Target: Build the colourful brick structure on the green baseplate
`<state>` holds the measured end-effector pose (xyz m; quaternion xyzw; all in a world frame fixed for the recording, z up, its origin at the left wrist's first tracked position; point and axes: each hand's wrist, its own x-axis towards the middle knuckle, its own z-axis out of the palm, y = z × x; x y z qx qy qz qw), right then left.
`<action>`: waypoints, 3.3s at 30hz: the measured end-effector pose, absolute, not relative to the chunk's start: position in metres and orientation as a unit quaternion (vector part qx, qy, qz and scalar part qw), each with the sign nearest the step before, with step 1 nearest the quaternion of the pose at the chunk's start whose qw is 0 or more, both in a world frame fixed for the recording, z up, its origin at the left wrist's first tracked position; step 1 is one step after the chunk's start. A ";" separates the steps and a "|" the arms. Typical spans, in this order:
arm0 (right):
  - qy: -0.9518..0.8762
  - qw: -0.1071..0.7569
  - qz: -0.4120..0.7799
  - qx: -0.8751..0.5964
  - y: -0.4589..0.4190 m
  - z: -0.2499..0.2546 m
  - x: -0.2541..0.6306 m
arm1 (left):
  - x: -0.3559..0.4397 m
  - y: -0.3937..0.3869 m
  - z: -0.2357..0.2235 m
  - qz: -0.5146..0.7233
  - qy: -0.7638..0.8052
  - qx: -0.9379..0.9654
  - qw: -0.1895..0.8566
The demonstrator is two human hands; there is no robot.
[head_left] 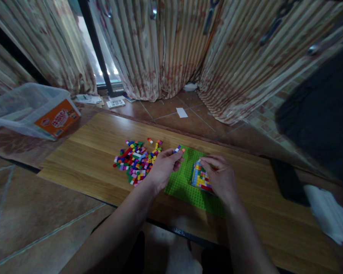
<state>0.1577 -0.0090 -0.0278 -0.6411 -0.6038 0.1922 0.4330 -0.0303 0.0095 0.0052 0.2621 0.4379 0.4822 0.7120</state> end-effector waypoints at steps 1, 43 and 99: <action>-0.604 0.430 0.200 -0.641 -0.008 -0.029 0.159 | -0.031 0.010 0.005 0.484 0.436 0.260 0.713; -0.730 0.444 0.101 -0.510 -0.042 -0.009 0.116 | -0.023 0.006 0.017 0.457 0.355 0.060 0.813; -0.461 0.531 0.424 -0.571 -0.040 0.004 0.132 | -0.017 -0.010 0.004 0.425 0.340 0.492 0.680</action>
